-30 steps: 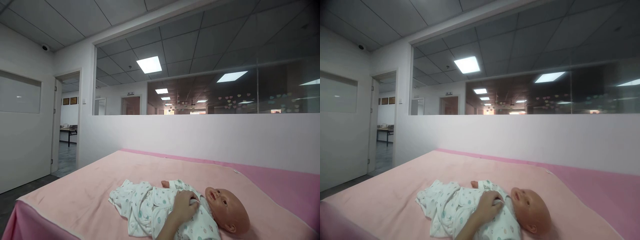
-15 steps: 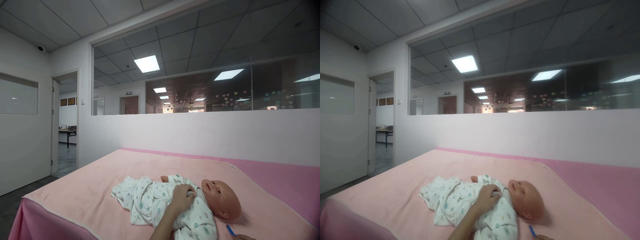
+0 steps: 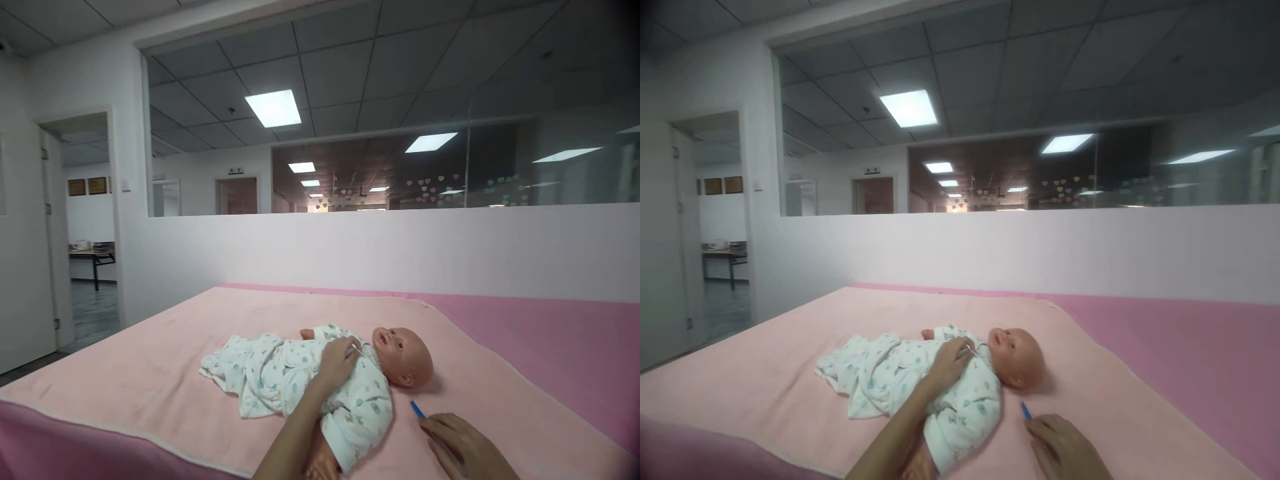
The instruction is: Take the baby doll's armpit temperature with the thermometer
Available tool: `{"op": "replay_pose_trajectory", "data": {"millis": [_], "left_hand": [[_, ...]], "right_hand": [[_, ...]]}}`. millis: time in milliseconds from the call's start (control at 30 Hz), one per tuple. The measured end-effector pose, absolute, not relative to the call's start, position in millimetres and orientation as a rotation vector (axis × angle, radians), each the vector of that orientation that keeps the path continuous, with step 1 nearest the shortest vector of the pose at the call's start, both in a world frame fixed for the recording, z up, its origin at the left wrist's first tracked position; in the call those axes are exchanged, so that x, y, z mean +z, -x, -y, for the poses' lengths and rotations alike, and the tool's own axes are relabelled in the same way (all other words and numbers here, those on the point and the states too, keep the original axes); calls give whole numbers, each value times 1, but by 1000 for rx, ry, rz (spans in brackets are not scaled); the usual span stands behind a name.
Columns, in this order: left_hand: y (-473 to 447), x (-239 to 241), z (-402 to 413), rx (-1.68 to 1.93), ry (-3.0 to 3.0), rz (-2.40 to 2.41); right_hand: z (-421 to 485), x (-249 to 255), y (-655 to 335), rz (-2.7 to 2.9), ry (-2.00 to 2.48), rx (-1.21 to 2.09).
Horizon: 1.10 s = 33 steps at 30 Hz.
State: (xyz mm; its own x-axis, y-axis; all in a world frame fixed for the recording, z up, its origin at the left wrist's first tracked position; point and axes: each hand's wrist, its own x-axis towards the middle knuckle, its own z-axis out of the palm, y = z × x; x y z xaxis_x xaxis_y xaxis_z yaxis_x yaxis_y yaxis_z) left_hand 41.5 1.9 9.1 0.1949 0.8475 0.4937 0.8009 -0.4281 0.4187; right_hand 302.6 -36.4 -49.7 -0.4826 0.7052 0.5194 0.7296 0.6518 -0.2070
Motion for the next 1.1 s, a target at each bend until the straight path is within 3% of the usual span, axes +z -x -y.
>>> {"op": "replay_pose_trajectory", "data": {"millis": [233, 467, 767, 1100], "left_hand": [[-39, 3, -1, 1276, -2333, -1479], [-37, 5, -1, 1328, -2292, -1403], [-34, 3, 1, 1437, -2204, -1280], [-34, 3, 1, 1438, -2115, -1241]], "right_hand": [[62, -24, -290, 2388, 1212, -20], [73, -29, -277, 2269, 1256, -131], [14, 12, -155, 1924, 991, -101], [-17, -18, -143, 1696, 886, 32]]}}
